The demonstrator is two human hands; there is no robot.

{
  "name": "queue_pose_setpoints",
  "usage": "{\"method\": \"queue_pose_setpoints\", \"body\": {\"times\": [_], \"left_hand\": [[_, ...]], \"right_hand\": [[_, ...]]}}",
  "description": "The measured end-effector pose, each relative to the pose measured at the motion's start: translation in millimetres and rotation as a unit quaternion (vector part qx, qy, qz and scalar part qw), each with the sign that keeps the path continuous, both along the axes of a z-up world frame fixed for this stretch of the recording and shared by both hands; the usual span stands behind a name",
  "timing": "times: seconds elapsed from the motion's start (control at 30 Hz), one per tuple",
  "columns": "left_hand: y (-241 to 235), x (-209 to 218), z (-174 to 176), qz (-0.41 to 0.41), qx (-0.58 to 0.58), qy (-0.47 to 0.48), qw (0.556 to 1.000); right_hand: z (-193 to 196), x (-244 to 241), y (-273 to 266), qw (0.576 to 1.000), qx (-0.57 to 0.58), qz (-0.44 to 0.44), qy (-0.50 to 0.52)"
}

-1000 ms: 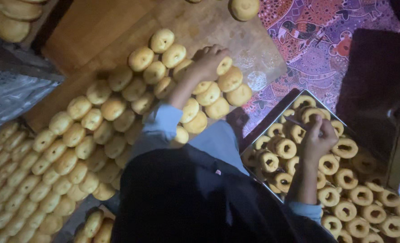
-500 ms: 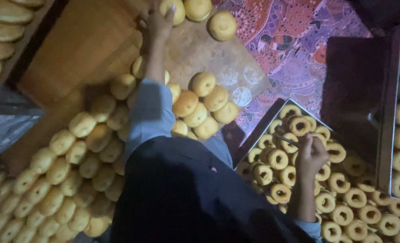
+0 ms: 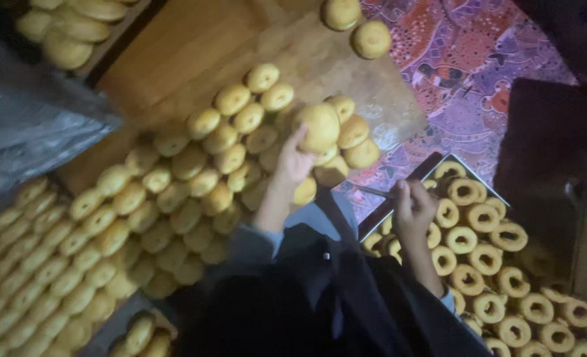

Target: The person repeatedly picks up round doughnuts from a wooden board, uses a small knife to cut a hole in the center, and places the resulting ring-shaped doughnuts into a metal tray. The process is continuous and repetitive throughout the clip.

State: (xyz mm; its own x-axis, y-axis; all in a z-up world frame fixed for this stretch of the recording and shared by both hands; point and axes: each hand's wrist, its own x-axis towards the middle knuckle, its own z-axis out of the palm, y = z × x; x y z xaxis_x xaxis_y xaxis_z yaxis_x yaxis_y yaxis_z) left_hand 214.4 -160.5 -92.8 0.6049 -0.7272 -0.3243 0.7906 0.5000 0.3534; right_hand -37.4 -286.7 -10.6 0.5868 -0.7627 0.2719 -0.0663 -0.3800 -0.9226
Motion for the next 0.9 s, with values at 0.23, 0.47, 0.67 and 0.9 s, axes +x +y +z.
{"method": "queue_pose_setpoints", "body": {"times": [0.23, 0.47, 0.67, 0.9], "left_hand": [[106, -141, 49, 0.045, -0.153, -0.068, 0.985], [161, -179, 97, 0.098, -0.050, -0.232, 0.966], [165, -199, 98, 0.062, 0.077, -0.259, 0.961], [155, -204, 89, 0.043, 0.011, -0.223, 0.974]], "right_hand": [[58, -13, 86, 0.987, -0.151, 0.028, -0.053], [65, -31, 145, 0.959, -0.263, 0.100, -0.036], [59, -27, 157, 0.926, -0.317, 0.202, -0.022], [43, -39, 130, 0.950, -0.237, 0.204, 0.014]]}}
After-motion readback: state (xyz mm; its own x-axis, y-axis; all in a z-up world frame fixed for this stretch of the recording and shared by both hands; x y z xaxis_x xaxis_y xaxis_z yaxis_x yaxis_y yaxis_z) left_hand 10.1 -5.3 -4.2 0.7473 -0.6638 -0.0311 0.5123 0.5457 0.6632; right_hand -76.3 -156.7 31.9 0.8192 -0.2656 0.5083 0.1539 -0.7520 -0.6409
